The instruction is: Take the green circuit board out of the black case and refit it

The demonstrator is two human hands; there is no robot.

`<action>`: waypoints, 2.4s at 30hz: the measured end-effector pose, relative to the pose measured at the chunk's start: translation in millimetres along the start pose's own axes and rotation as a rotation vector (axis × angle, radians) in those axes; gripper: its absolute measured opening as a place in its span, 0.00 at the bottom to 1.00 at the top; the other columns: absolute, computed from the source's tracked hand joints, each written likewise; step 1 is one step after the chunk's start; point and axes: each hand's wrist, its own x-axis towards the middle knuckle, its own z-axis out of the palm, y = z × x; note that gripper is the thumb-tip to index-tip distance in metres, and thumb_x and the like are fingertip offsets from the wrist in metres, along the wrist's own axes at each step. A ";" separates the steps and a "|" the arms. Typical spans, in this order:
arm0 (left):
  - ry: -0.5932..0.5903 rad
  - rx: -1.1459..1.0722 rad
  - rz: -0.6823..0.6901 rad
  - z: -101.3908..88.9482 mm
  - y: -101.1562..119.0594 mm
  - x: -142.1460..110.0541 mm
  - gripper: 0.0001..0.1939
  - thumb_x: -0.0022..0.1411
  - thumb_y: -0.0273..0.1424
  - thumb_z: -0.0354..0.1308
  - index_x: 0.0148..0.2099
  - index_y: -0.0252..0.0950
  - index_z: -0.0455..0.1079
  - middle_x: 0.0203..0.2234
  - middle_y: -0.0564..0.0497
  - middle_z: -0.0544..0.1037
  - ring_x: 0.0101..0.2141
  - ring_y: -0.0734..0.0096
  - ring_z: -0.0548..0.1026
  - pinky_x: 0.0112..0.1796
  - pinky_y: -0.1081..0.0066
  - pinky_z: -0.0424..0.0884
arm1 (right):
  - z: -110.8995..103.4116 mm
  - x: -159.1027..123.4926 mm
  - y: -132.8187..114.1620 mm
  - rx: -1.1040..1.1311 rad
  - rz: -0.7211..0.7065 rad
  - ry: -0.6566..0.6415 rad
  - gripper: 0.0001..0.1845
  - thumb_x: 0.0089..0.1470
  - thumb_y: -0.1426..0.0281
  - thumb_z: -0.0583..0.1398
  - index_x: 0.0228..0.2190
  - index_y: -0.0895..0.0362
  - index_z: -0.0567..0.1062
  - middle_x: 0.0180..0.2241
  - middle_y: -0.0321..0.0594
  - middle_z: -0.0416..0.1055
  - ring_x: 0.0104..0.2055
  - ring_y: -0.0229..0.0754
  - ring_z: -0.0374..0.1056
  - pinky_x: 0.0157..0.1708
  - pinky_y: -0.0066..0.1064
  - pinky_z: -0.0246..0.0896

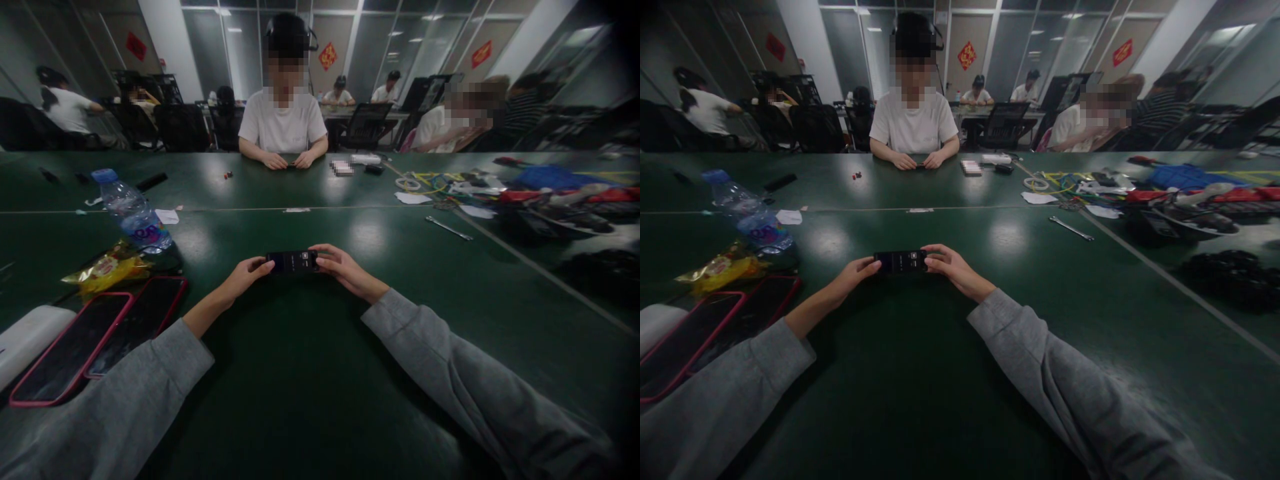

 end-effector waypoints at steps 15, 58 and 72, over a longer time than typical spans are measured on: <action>0.012 0.006 -0.037 2.8 1.3 1.3 0.34 0.57 0.52 0.56 0.57 0.34 0.66 0.53 0.39 0.72 0.53 0.52 0.69 0.54 0.56 0.62 | -1.9 -1.3 -4.1 -0.051 0.010 -0.069 0.26 0.48 0.70 0.66 0.49 0.50 0.69 0.48 0.39 0.69 0.52 0.44 0.66 0.59 0.48 0.53; 0.010 0.053 0.001 4.2 -3.2 2.8 0.31 0.58 0.50 0.56 0.56 0.35 0.66 0.53 0.41 0.72 0.51 0.55 0.70 0.51 0.59 0.63 | 0.8 -3.4 -4.0 -0.186 -0.041 -0.087 0.26 0.49 0.74 0.63 0.51 0.51 0.67 0.51 0.41 0.66 0.54 0.46 0.63 0.58 0.49 0.55; 0.010 0.032 -0.010 5.2 1.8 -0.6 0.32 0.58 0.52 0.55 0.57 0.34 0.66 0.52 0.41 0.73 0.52 0.54 0.71 0.53 0.59 0.63 | -3.0 -1.7 -2.5 -0.162 -0.019 -0.080 0.25 0.50 0.72 0.62 0.51 0.49 0.68 0.51 0.39 0.67 0.54 0.46 0.63 0.57 0.49 0.56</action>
